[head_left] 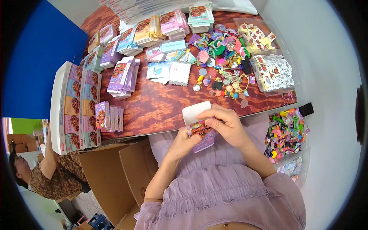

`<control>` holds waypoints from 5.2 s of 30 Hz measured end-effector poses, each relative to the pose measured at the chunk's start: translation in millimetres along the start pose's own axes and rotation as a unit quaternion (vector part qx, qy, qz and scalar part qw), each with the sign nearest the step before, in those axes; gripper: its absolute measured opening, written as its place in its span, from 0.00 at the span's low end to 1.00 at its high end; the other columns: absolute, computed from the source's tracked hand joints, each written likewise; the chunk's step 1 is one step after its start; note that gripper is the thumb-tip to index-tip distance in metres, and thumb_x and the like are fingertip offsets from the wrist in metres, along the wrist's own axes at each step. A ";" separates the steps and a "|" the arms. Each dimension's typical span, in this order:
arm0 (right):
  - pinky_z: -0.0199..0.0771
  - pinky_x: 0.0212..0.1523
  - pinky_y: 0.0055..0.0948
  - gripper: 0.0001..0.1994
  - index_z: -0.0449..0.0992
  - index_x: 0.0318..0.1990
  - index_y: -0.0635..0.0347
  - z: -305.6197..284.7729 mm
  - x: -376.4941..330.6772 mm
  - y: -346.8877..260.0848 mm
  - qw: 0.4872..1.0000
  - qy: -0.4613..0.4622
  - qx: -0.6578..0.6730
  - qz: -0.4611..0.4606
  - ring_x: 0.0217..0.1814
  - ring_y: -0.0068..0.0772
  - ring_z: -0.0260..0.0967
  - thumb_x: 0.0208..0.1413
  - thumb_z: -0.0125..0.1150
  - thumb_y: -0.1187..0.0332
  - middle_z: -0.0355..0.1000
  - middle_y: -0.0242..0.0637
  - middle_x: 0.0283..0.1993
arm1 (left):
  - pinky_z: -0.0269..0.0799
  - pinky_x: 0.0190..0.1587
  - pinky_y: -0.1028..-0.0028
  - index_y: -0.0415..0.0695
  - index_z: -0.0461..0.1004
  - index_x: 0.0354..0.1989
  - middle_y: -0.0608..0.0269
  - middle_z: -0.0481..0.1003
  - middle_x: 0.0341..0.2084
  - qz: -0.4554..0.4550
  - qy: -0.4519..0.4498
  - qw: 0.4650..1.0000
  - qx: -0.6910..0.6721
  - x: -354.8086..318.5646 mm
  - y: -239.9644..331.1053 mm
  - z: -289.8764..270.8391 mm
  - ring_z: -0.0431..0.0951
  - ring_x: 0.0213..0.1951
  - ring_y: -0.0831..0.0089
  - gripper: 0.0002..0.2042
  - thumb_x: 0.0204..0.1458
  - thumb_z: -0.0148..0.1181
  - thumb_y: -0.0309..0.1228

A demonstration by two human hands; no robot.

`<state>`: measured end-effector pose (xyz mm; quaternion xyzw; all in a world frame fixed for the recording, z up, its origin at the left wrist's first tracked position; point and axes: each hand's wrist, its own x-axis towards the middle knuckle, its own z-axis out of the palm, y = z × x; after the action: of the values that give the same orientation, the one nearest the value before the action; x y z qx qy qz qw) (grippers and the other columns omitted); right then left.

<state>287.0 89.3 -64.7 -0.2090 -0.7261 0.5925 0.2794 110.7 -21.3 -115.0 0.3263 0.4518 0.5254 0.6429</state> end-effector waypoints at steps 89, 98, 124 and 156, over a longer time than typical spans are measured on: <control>0.60 0.29 0.17 0.07 0.76 0.34 0.63 -6.2 68.5 8.7 0.953 0.203 0.196 0.111 0.30 0.11 0.63 0.63 0.57 0.71 0.72 0.22 0.28 | 0.69 0.55 0.58 0.36 0.63 0.62 0.46 0.68 0.55 0.121 0.249 0.770 0.575 -22.9 76.0 -24.0 0.69 0.56 0.49 0.38 0.42 0.75 0.33; 0.66 0.40 0.22 0.05 0.73 0.30 0.65 1.1 25.7 25.5 0.967 0.253 -0.041 0.010 0.41 0.22 0.67 0.56 0.61 0.77 0.73 0.36 0.42 | 0.69 0.55 0.59 0.37 0.63 0.62 0.47 0.66 0.56 0.125 0.225 0.740 0.621 -2.4 59.2 3.2 0.68 0.57 0.49 0.37 0.42 0.74 0.30; 0.74 0.37 0.37 0.03 0.74 0.35 0.60 -62.8 122.2 63.0 0.852 0.284 -0.427 -0.103 0.38 0.42 0.73 0.54 0.60 0.74 0.69 0.38 0.40 | 0.73 0.48 0.65 0.36 0.66 0.60 0.51 0.71 0.46 0.132 0.222 0.844 0.470 -12.0 72.8 -5.4 0.75 0.46 0.58 0.36 0.40 0.75 0.29; 0.69 0.35 0.30 0.06 0.74 0.37 0.60 -57.6 6.9 46.5 0.976 -0.017 -0.199 0.083 0.34 0.32 0.71 0.53 0.64 0.74 0.73 0.35 0.38 | 0.76 0.47 0.70 0.38 0.63 0.63 0.57 0.68 0.52 0.132 0.206 0.876 0.416 -8.0 53.5 -32.0 0.74 0.50 0.67 0.39 0.39 0.74 0.21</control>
<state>318.1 146.3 -100.9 -0.3094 -0.8141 0.4610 0.1702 60.4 -18.3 -77.3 0.5052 0.7034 0.4240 0.2648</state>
